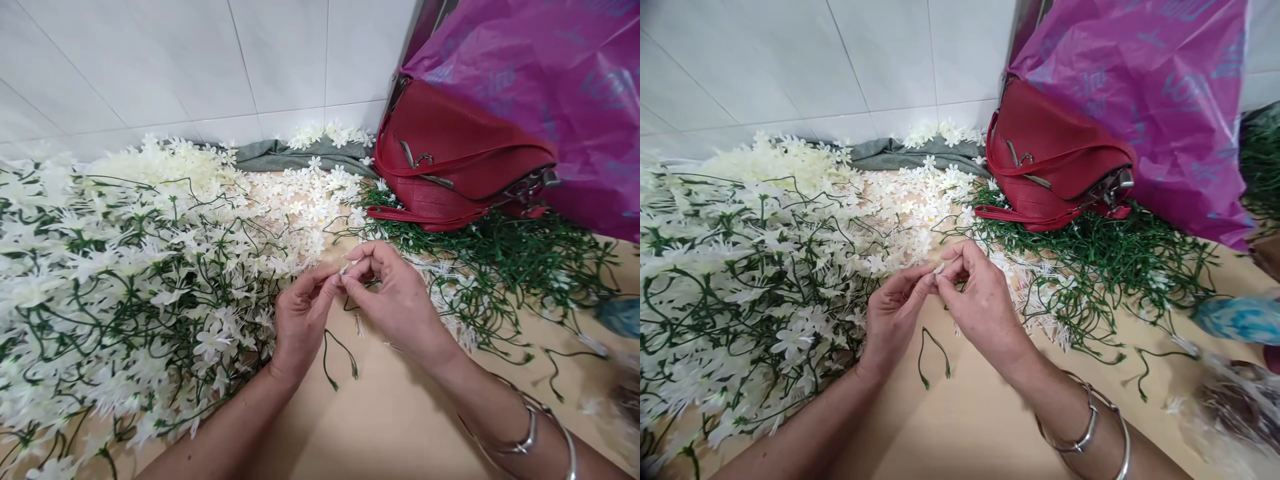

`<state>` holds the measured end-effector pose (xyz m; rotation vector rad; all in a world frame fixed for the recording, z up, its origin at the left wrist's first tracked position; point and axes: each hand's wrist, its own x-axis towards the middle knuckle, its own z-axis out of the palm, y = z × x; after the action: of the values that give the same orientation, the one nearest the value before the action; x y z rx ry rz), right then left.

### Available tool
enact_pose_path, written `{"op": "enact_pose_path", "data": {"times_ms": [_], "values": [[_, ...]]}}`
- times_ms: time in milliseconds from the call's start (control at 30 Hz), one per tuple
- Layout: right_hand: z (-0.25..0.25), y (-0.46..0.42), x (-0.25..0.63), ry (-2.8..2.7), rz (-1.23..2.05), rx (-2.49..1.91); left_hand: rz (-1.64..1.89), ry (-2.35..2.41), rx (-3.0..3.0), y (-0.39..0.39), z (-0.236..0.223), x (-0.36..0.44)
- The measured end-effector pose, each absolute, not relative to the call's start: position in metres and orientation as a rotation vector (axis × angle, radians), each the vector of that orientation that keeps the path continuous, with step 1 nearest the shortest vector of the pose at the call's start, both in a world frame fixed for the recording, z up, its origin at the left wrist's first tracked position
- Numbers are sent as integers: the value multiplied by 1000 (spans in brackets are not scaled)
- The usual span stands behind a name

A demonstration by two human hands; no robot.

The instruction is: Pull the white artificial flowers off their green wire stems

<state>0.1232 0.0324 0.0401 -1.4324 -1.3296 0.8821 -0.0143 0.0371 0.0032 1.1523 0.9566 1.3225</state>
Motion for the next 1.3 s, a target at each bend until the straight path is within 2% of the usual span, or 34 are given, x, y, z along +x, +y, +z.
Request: {"op": "enact_pose_path", "data": {"times_ms": [200, 533, 700, 933, 1067, 1300], "values": [[41, 35, 125, -1310, 929, -1443, 1291, 961, 1184, 36, 4, -16], [34, 37, 131, -1538, 482, -1346, 1274, 893, 1194, 36, 12, -14], [30, 40, 135, -1433, 518, -1272, 1361, 922, 1336, 32, 11, -16], [21, 47, 148, -1359, 517, -1380, 1331, 929, 1707, 26, 13, -14], [21, 53, 158, -1332, 446, -1368, 1083, 834, 2039, 20, 27, -13], [26, 56, 166, -1296, 387, -1343, 234, 649, 2580, -1, 47, -32]]}}
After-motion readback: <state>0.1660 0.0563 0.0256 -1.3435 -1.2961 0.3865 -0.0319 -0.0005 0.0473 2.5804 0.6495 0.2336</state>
